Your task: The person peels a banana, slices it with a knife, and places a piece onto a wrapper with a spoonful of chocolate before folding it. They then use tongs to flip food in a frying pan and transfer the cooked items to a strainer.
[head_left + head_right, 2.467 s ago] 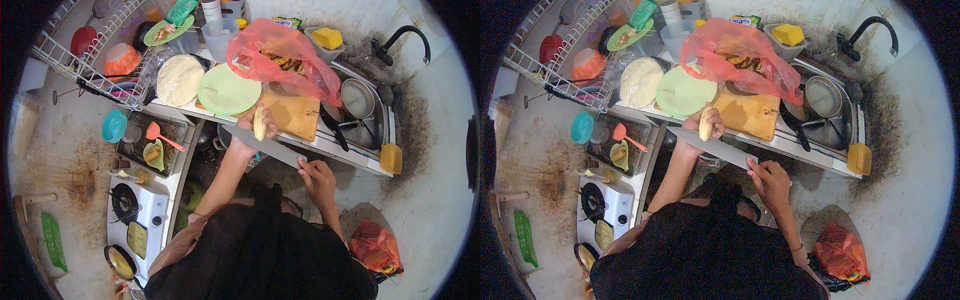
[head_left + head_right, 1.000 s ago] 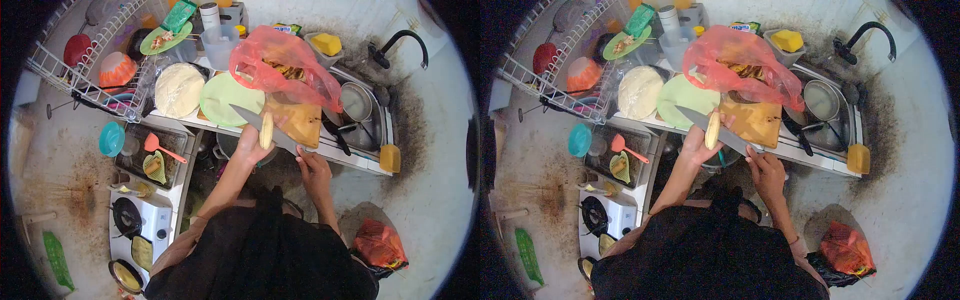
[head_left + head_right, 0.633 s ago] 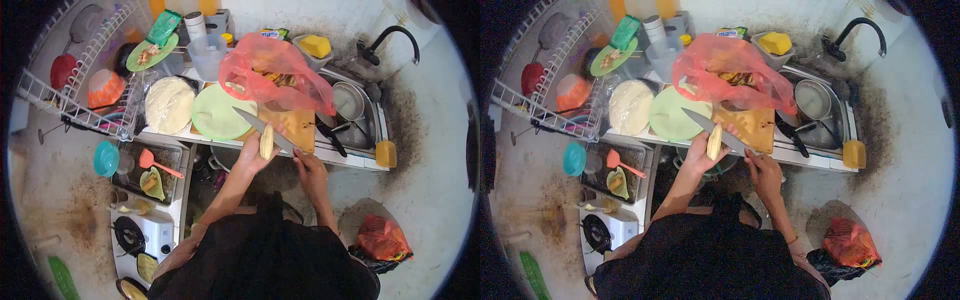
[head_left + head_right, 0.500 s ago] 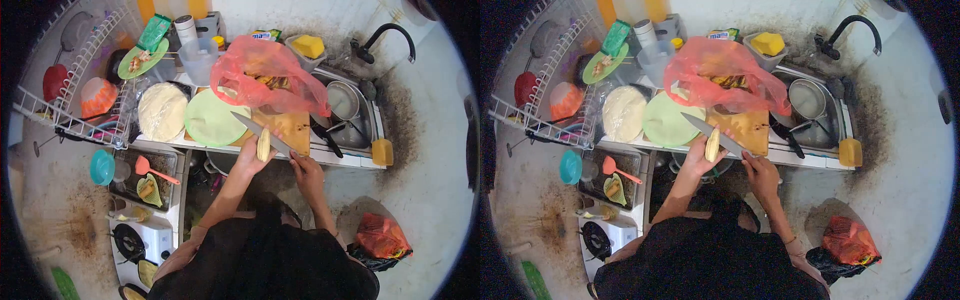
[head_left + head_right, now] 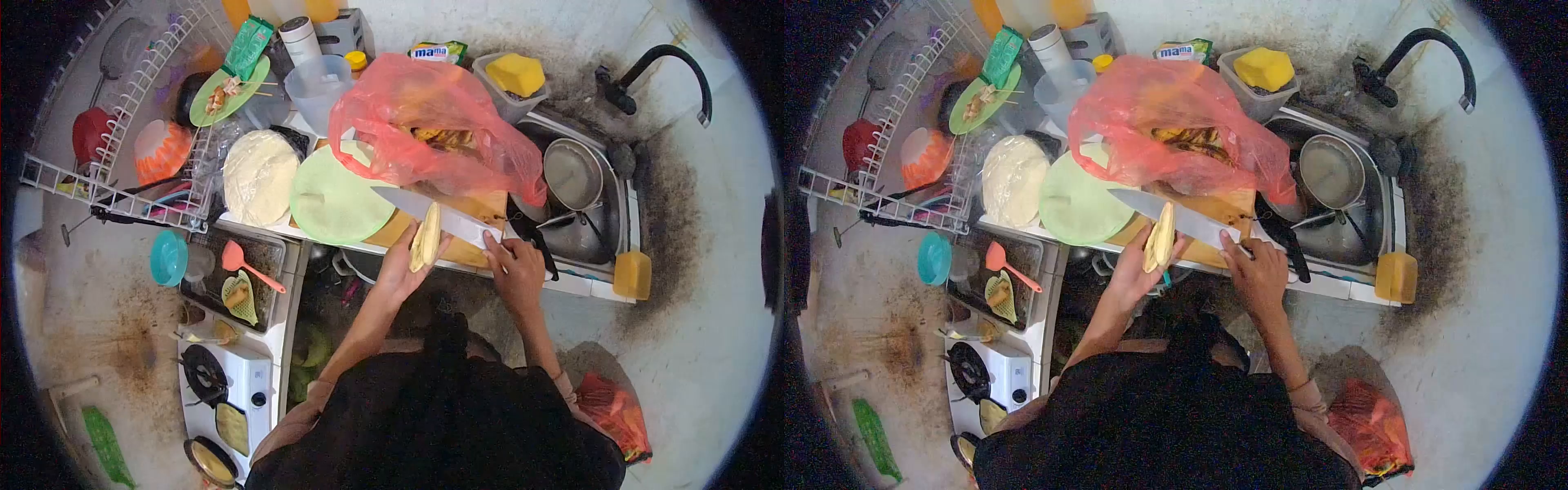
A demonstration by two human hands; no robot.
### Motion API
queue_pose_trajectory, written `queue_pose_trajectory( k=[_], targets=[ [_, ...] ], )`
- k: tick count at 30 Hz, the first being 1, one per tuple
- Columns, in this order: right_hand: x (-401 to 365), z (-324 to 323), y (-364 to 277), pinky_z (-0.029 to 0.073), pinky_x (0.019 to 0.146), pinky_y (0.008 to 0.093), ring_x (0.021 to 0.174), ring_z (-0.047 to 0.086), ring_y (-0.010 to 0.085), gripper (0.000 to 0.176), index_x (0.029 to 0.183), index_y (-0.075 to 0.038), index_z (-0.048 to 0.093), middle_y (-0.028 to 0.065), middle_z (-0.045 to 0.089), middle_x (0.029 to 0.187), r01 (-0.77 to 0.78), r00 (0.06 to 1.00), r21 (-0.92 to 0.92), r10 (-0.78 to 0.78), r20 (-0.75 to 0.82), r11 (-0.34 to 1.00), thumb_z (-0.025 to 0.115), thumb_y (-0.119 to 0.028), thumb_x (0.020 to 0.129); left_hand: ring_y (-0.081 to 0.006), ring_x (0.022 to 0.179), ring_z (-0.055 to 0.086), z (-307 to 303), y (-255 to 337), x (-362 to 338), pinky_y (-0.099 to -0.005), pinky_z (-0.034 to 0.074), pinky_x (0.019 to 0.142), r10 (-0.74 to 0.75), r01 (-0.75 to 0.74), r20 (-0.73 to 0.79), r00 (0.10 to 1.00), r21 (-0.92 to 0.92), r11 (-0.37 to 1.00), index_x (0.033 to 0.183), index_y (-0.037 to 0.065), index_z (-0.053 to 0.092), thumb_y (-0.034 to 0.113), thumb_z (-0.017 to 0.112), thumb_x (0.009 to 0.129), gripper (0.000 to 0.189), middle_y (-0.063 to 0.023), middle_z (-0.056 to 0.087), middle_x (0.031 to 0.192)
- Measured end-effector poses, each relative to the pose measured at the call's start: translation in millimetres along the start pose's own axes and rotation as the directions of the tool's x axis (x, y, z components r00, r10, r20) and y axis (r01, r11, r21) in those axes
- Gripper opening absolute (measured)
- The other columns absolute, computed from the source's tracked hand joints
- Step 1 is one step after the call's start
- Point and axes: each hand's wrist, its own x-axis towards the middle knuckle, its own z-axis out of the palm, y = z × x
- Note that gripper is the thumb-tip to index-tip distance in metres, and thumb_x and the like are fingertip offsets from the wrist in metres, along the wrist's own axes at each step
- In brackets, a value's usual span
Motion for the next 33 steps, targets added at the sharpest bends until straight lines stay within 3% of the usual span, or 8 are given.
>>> queue_pose_trajectory(
  k=[13,18,19,21,23,24,28,33],
  targets=[
    [16,-2,49,0.038,0.064,0.0328,0.072,0.052,0.018,0.042,0.11,-0.026,0.061,0.0006,0.056,0.083,0.108,0.985,-0.11,-0.121,-0.121,0.988,0.07,-0.024,0.069,-0.0086,0.081,0.059,16,-17,8,-0.0203,0.05,0.063,0.238,-0.184,-0.064,0.969,0.451,0.873,0.121,0.005,0.047,0.012,0.063,0.082,0.042,-0.0026,0.058,0.101],
    [19,-13,67,0.038,0.064,0.033,0.073,0.053,0.0179,0.041,0.109,-0.025,0.062,0.0012,0.056,0.081,0.052,0.985,-0.156,-0.076,-0.152,0.986,0.07,-0.024,0.069,-0.0145,0.094,0.056,17,-10,5,-0.0262,0.05,0.078,0.252,-0.153,-0.091,0.964,0.584,0.797,0.121,0.003,0.046,0.006,0.06,0.083,0.041,-0.0074,0.055,0.109],
    [19,-16,69,0.038,0.063,0.033,0.073,0.053,0.018,0.04,0.109,-0.025,0.062,0.0013,0.056,0.081,0.034,0.984,-0.146,-0.058,-0.166,0.989,0.07,-0.024,0.069,-0.0146,0.093,0.056,17,-10,6,-0.0257,0.049,0.078,0.315,-0.184,-0.083,0.945,0.662,0.727,0.121,0.002,0.047,0.005,0.06,0.083,0.04,-0.0075,0.055,0.108],
    [18,-24,73,0.038,0.063,0.0331,0.073,0.054,0.0181,0.039,0.109,-0.024,0.062,0.0015,0.057,0.081,-0.002,0.982,-0.126,-0.021,-0.189,0.992,0.07,-0.023,0.07,-0.024,0.091,0.056,7,-12,13,-0.0299,0.045,0.079,0.626,-0.367,0.235,0.743,0.926,0.089,0.114,0.001,0.051,0.001,0.061,0.078,0.037,-0.0116,0.057,0.102],
    [14,-28,77,0.038,0.062,0.0329,0.073,0.054,0.0182,0.04,0.11,-0.024,0.061,0.0018,0.057,0.081,-0.021,0.981,-0.129,-0.005,-0.194,0.991,0.07,-0.023,0.071,-0.0295,0.091,0.055,16,-11,14,-0.0329,0.043,0.081,0.674,-0.25,0.49,0.553,0.869,-0.427,0.109,0.0,0.052,-0.001,0.062,0.076,0.035,-0.0141,0.057,0.099],
    [12,-30,78,0.039,0.062,0.0328,0.073,0.054,0.0182,0.041,0.11,-0.024,0.061,0.002,0.057,0.082,-0.032,0.981,-0.13,0.006,-0.196,0.991,0.07,-0.022,0.071,-0.0342,0.095,0.052,22,-13,17,-0.0354,0.041,0.083,0.612,-0.312,0.576,0.541,0.814,-0.49,0.106,0.0,0.053,-0.003,0.06,0.073,0.033,-0.0168,0.055,0.098],
    [9,-36,80,0.039,0.062,0.0319,0.072,0.054,0.0182,0.041,0.11,-0.022,0.062,0.0027,0.057,0.081,-0.044,0.974,-0.106,0.019,-0.227,0.993,0.071,-0.02,0.07,-0.0276,0.093,0.053,7,-30,38,-0.033,0.041,0.083,0.611,-0.357,0.537,0.581,0.843,-0.402,0.108,0.0,0.052,0.002,0.057,0.081,0.027,-0.0137,0.056,0.099],
    [-4,-42,76,0.041,0.063,0.0312,0.071,0.054,0.0194,0.035,0.107,-0.013,0.064,0.0052,0.057,0.08,-0.152,0.98,0.187,0.173,-0.1,0.971,0.069,-0.014,0.072,-0.0099,0.08,0.047,4,-25,40,-0.0252,0.044,0.074,0.727,-0.53,0.033,0.686,0.708,0.467,0.114,-0.001,0.048,0.013,0.046,0.092,0.026,-0.0019,0.049,0.09]
  ],
)
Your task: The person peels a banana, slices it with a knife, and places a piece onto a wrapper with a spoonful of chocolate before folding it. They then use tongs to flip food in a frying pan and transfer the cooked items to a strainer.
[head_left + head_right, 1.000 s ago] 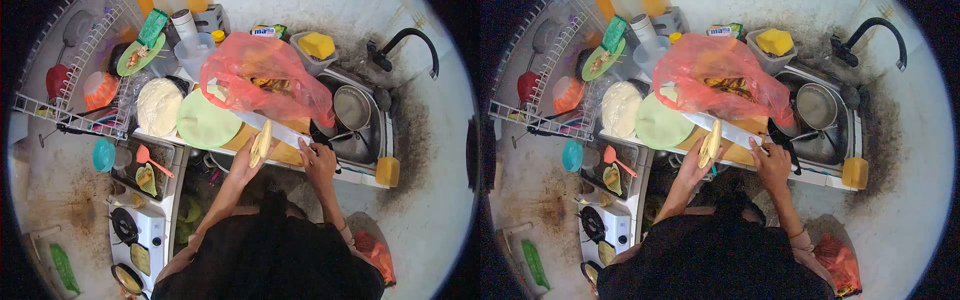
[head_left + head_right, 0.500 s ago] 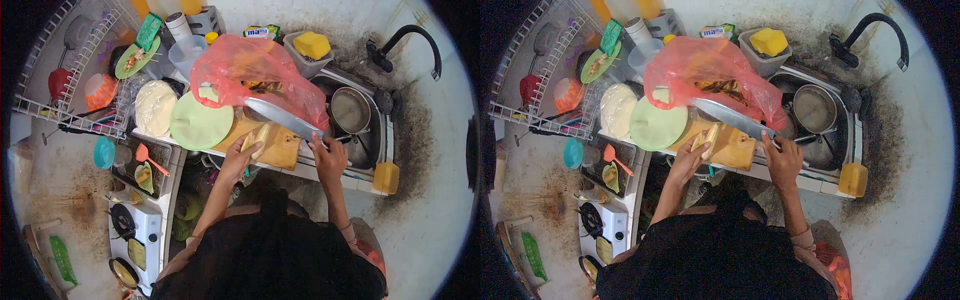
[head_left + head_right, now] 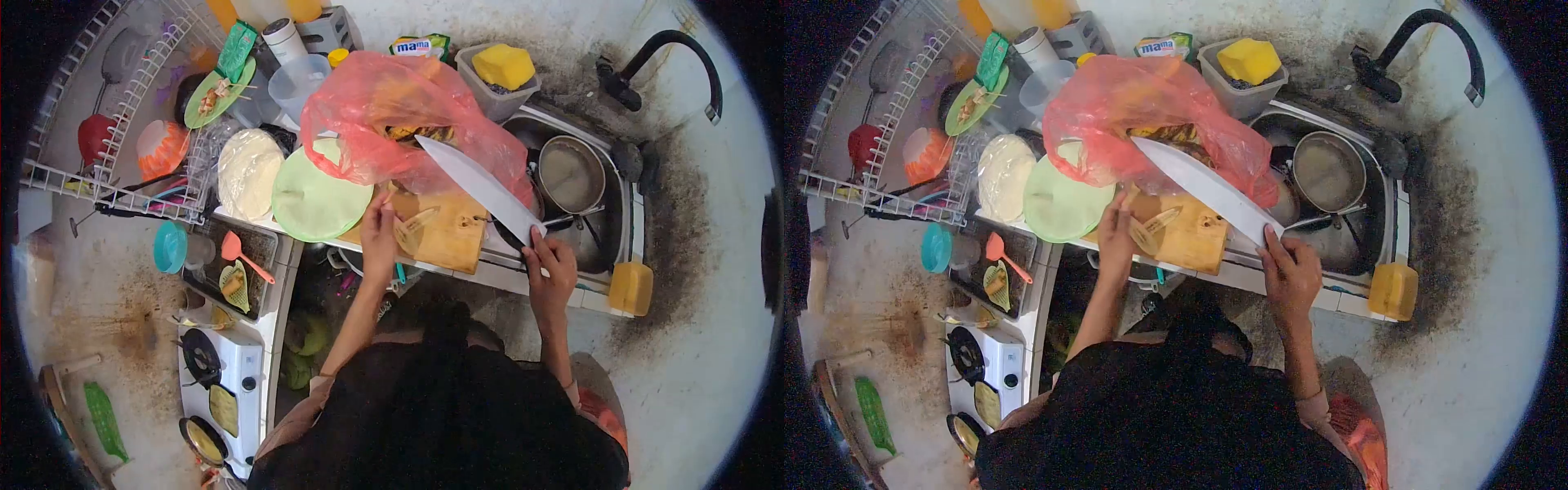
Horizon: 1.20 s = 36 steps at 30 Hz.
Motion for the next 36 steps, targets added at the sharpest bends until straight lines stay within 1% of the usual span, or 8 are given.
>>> queue_pose_trajectory(
  k=[6,10,13,19,22,27,30,36],
  targets=[
    [-14,33,-24,0.043,0.064,0.0295,0.07,0.054,0.0222,0.032,0.107,-0.006,0.062,0.0086,0.056,0.076,-0.149,0.985,0.367,0.105,0.137,0.918,0.064,-0.004,0.075,-0.0084,0.075,0.046,1,-18,22,-0.0232,0.045,0.068,-0.361,0.254,-0.051,0.931,-0.619,0.743,0.116,0.001,0.047,0.014,0.045,0.093,0.026,-0.0007,0.048,0.087],
    [-23,44,-42,0.043,0.069,0.0268,0.075,0.056,0.0209,0.03,0.11,-0.002,0.06,0.013,0.059,0.082,-0.232,0.963,0.578,0.102,0.249,0.782,0.057,-0.001,0.081,-0.0088,0.07,0.046,11,-1,19,-0.0231,0.044,0.062,-0.297,0.157,-0.081,0.951,-0.702,0.695,0.108,0.005,0.05,0.017,0.043,0.094,0.02,-0.0004,0.05,0.084],
    [-24,57,-58,0.042,0.071,0.0252,0.077,0.054,0.0161,0.028,0.113,0.001,0.056,0.0119,0.059,0.083,-0.27,0.953,0.704,0.076,0.294,0.657,0.053,-0.003,0.086,-0.0094,0.068,0.047,18,6,24,-0.0243,0.044,0.062,-0.415,0.348,0.06,0.908,-0.662,0.664,0.101,0.006,0.05,0.019,0.04,0.095,0.017,-0.0004,0.049,0.081],
    [-15,74,-83,0.041,0.068,0.0231,0.074,0.05,0.0124,0.029,0.115,0.002,0.054,0.0084,0.056,0.082,-0.288,0.95,0.753,0.074,0.305,0.592,0.052,-0.006,0.088,-0.0121,0.066,0.048,37,37,2,-0.0252,0.043,0.06,-0.635,0.507,0.234,0.736,-0.812,0.289,0.091,0.009,0.049,0.026,0.038,0.095,0.021,-0.0012,0.05,0.077],
    [-14,73,-87,0.039,0.067,0.0224,0.075,0.048,0.0111,0.03,0.116,0.004,0.053,0.0075,0.055,0.083,-0.206,0.964,0.727,0.007,0.266,0.655,0.051,-0.008,0.089,-0.0159,0.077,0.054,28,23,-16,-0.0293,0.049,0.07,-0.242,0.486,0.421,0.874,-0.764,0.425,0.097,0.005,0.048,0.018,0.038,0.094,0.016,-0.0048,0.054,0.087],
    [-21,56,-80,0.041,0.063,0.0244,0.069,0.051,0.015,0.029,0.113,-0.001,0.057,0.0092,0.053,0.075,-0.231,0.957,0.742,0.011,0.289,0.629,0.056,-0.006,0.085,-0.0148,0.075,0.053,11,34,-11,-0.0244,0.047,0.064,-0.399,0.412,0.264,0.878,-0.841,0.351,0.101,0.011,0.048,0.027,0.037,0.095,0.02,-0.003,0.051,0.082],
    [-25,36,-72,0.041,0.063,0.0244,0.068,0.052,0.0164,0.028,0.11,0.0,0.059,0.01,0.054,0.075,-0.085,0.949,0.732,-0.169,0.266,0.676,0.057,-0.005,0.083,-0.0133,0.072,0.052,0,56,-11,-0.0221,0.045,0.058,-0.388,0.313,0.142,0.911,-0.851,0.423,0.102,0.012,0.049,0.028,0.036,0.095,0.021,-0.0022,0.051,0.081],
    [-40,29,-74,0.043,0.056,0.0278,0.063,0.054,0.0195,0.03,0.104,-0.004,0.063,0.0085,0.056,0.073,0.003,0.922,0.662,-0.259,0.289,0.749,0.063,-0.006,0.075,-0.012,0.067,0.048,-19,67,-11,-0.0224,0.04,0.051,-0.384,0.421,0.288,0.877,-0.845,0.329,0.1,0.014,0.049,0.025,0.035,0.096,0.019,-0.0011,0.05,0.08]
  ],
)
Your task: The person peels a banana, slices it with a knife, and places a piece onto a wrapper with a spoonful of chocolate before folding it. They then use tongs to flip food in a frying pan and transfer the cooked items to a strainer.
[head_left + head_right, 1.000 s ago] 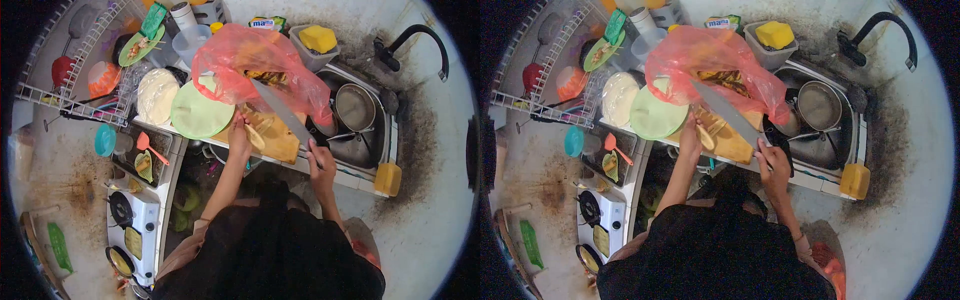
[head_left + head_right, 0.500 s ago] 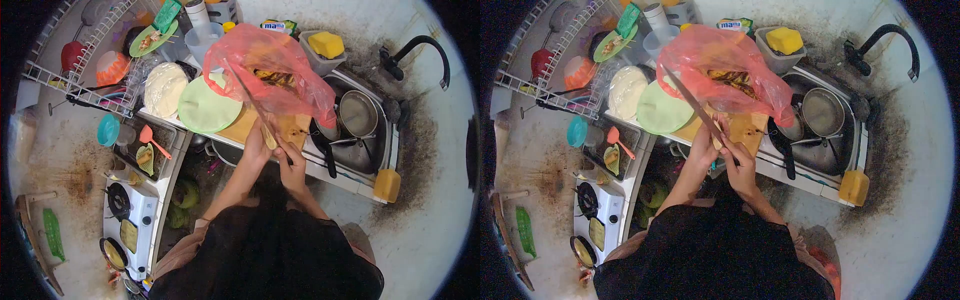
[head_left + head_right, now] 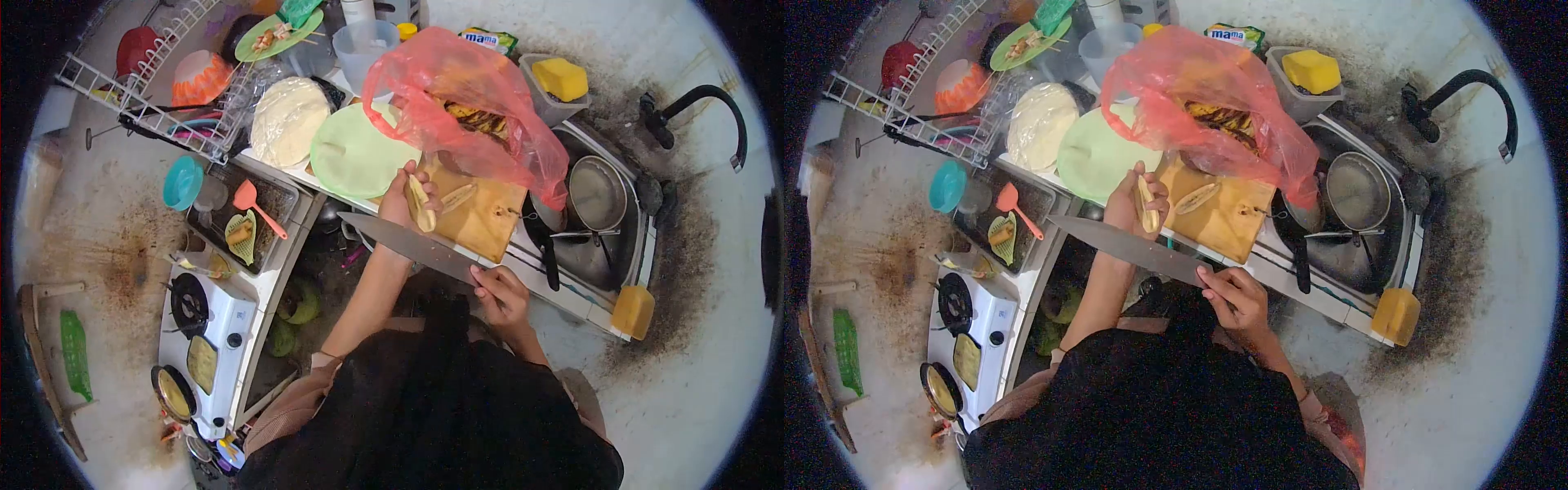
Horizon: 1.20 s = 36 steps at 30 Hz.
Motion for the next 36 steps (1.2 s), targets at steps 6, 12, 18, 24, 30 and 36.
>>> queue_pose_trajectory(
  k=[6,12,18,24,30,36],
  targets=[
    [1,6,0,0.043,0.055,0.0285,0.062,0.054,0.0201,0.03,0.104,-0.007,0.064,0.0081,0.056,0.072,0.013,1.0,-0.108,-0.015,-0.017,0.994,0.064,-0.009,0.074,-0.0117,0.064,0.046,11,0,-14,-0.0228,0.037,0.049,0.001,0.0,-0.027,1.0,0.021,1.0,0.098,0.013,0.048,0.024,0.036,0.095,0.016,-0.0007,0.048,0.077],
    [0,4,-5,0.044,0.06,0.0271,0.066,0.055,0.0201,0.028,0.104,-0.001,0.062,0.0109,0.056,0.076,-0.016,0.999,-0.08,0.02,0.047,0.997,0.06,-0.003,0.076,-0.0148,0.065,0.047,-5,3,-15,-0.0264,0.04,0.051,-0.053,0.061,0.128,0.99,-0.067,0.996,0.1,0.012,0.042,0.026,0.038,0.095,0.016,-0.0024,0.048,0.078],
    [0,10,-7,0.043,0.059,0.0277,0.065,0.054,0.0205,0.031,0.105,-0.003,0.062,0.0098,0.056,0.074,-0.013,1.0,-0.041,0.013,0.01,0.999,0.062,-0.003,0.074,-0.0136,0.063,0.044,7,0,-24,-0.0261,0.039,0.053,-0.052,0.048,0.107,0.993,0.042,0.998,0.095,0.013,0.043,0.025,0.04,0.094,0.013,-0.001,0.045,0.075],
    [2,14,-6,0.043,0.058,0.0287,0.064,0.053,0.0212,0.032,0.106,-0.005,0.063,0.0092,0.056,0.073,-0.031,0.999,-0.037,0.03,-0.024,0.999,0.063,-0.004,0.074,-0.0115,0.061,0.042,21,-5,-34,-0.0249,0.04,0.059,0.005,-0.018,0.092,0.996,0.134,0.991,0.09,0.011,0.045,0.021,0.039,0.094,0.013,0.0008,0.042,0.071],
    [7,16,-1,0.043,0.061,0.0296,0.067,0.054,0.0222,0.031,0.106,-0.005,0.063,0.0102,0.055,0.073,0.008,0.999,-0.065,-0.011,-0.053,0.998,0.062,-0.004,0.075,-0.0126,0.069,0.047,22,-8,-35,-0.0265,0.044,0.067,-0.074,0.05,0.131,0.989,0.18,0.982,0.091,0.011,0.045,0.02,0.038,0.094,0.012,0.0014,0.044,0.074],
    [14,17,-2,0.043,0.063,0.0302,0.069,0.054,0.0239,0.031,0.106,-0.004,0.062,0.0106,0.055,0.074,-0.016,0.997,-0.081,0.009,-0.082,0.997,0.062,-0.003,0.075,-0.0167,0.085,0.052,19,-13,-37,-0.0315,0.046,0.079,-0.114,0.063,0.203,0.972,0.242,0.968,0.093,0.01,0.046,0.021,0.038,0.094,0.013,0.0007,0.047,0.076]
  ],
)
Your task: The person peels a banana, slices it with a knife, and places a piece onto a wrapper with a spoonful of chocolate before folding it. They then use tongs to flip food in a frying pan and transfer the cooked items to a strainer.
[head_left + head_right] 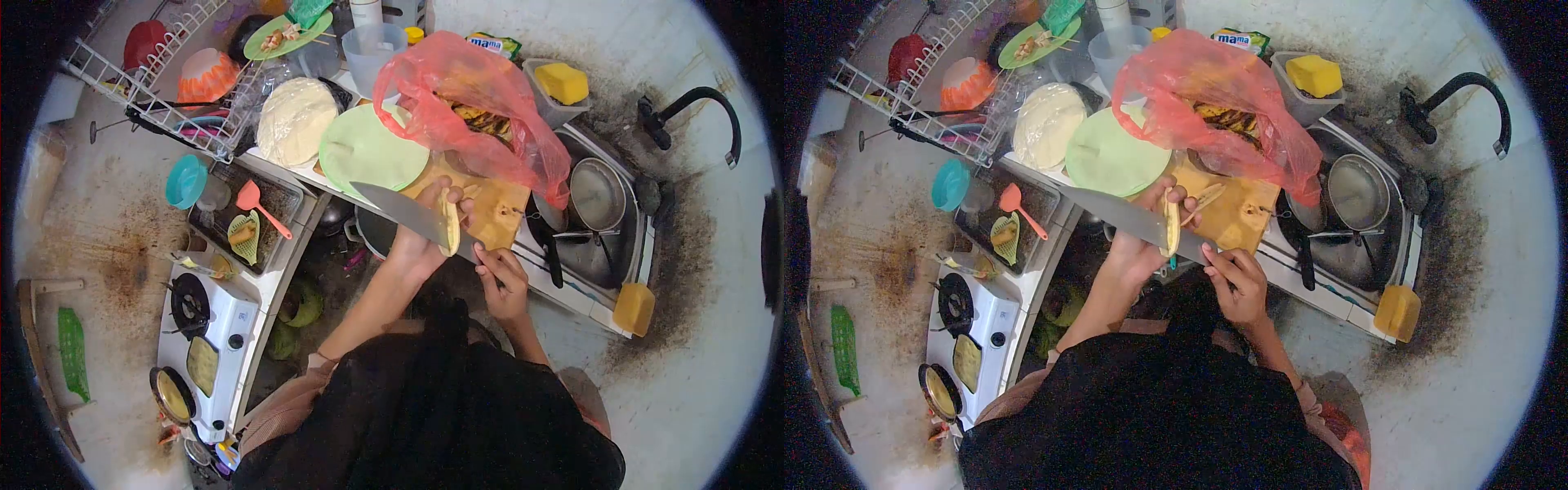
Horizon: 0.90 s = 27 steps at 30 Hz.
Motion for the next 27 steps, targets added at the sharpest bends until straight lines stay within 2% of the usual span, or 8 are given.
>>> queue_pose_trajectory(
  k=[5,8,11,14,17,20,24,27],
  targets=[
    [8,2,5,0.043,0.064,0.03,0.069,0.054,0.0232,0.029,0.106,-0.004,0.062,0.011,0.054,0.074,-0.044,0.999,0.033,0.045,-0.025,0.998,0.061,-0.003,0.077,-0.0211,0.105,0.05,-3,-8,5,-0.0373,0.046,0.082,-0.051,0.051,0.015,0.999,-0.038,0.998,0.089,0.008,0.048,0.021,0.038,0.094,0.017,-0.0034,0.053,0.093],
    [11,3,6,0.043,0.063,0.0291,0.068,0.054,0.0216,0.028,0.107,-0.004,0.062,0.0109,0.054,0.074,-0.069,0.997,0.029,0.07,-0.032,0.997,0.06,-0.003,0.078,-0.0224,0.115,0.043,2,-8,4,-0.038,0.046,0.083,-0.102,0.099,-0.066,0.993,-0.051,0.994,0.085,0.008,0.05,0.021,0.037,0.094,0.021,-0.0074,0.051,0.112],
    [17,5,1,0.043,0.063,0.0285,0.068,0.054,0.0204,0.029,0.109,-0.005,0.061,0.0104,0.053,0.073,-0.103,0.994,-0.011,0.103,-0.024,0.995,0.059,-0.004,0.08,-0.0229,0.122,0.037,-14,-7,11,-0.0378,0.045,0.087,-0.154,0.153,-0.012,0.988,-0.069,0.986,0.084,0.008,0.051,0.021,0.036,0.094,0.022,-0.0093,0.045,0.124],
    [26,12,-3,0.043,0.063,0.0289,0.068,0.054,0.0207,0.03,0.11,-0.006,0.061,0.0101,0.053,0.073,-0.11,0.994,-0.042,0.11,-0.011,0.993,0.058,-0.005,0.081,-0.0205,0.117,0.038,-11,-3,12,-0.0341,0.047,0.077,-0.102,0.098,-0.093,0.99,-0.046,0.994,0.088,0.01,0.046,0.022,0.033,0.094,0.019,-0.0104,0.042,0.128],
    [38,23,-8,0.044,0.063,0.0307,0.068,0.055,0.0229,0.03,0.111,-0.008,0.06,0.0109,0.054,0.073,-0.105,0.994,-0.049,0.106,0.024,0.993,0.058,-0.007,0.081,-0.0203,0.116,0.04,-15,11,11,-0.0325,0.045,0.08,-0.036,0.028,-0.126,0.991,-0.059,0.998,0.09,0.009,0.045,0.022,0.032,0.094,0.019,-0.0113,0.043,0.127],
    [50,40,-10,0.043,0.062,0.0313,0.067,0.055,0.0238,0.029,0.111,-0.009,0.061,0.0109,0.054,0.073,-0.054,0.998,-0.048,0.056,0.028,0.997,0.058,-0.008,0.081,-0.0253,0.121,0.04,-32,27,12,-0.0364,0.039,0.097,0.018,-0.03,-0.131,0.991,-0.087,0.996,0.094,0.005,0.048,0.022,0.03,0.096,0.025,-0.0147,0.043,0.127],
    [65,63,-14,0.044,0.061,0.0319,0.067,0.055,0.0244,0.028,0.109,-0.011,0.062,0.0103,0.055,0.073,-0.061,0.997,-0.089,0.066,0.051,0.994,0.058,-0.013,0.082,-0.0257,0.121,0.039,-23,47,8,-0.0359,0.037,0.098,0.106,-0.122,-0.295,0.949,-0.036,0.992,0.114,0.004,0.043,0.022,0.026,0.097,0.029,-0.0153,0.042,0.129],
    [80,77,-22,0.044,0.061,0.033,0.068,0.056,0.0245,0.026,0.108,-0.012,0.063,0.0098,0.056,0.074,-0.053,0.995,-0.143,0.065,0.079,0.988,0.058,-0.016,0.082,-0.0253,0.121,0.039,-36,58,12,-0.036,0.037,0.099,0.167,-0.166,-0.312,0.935,0.031,0.986,0.122,0.004,0.038,0.022,0.026,0.097,0.033,-0.0152,0.041,0.13]
  ],
)
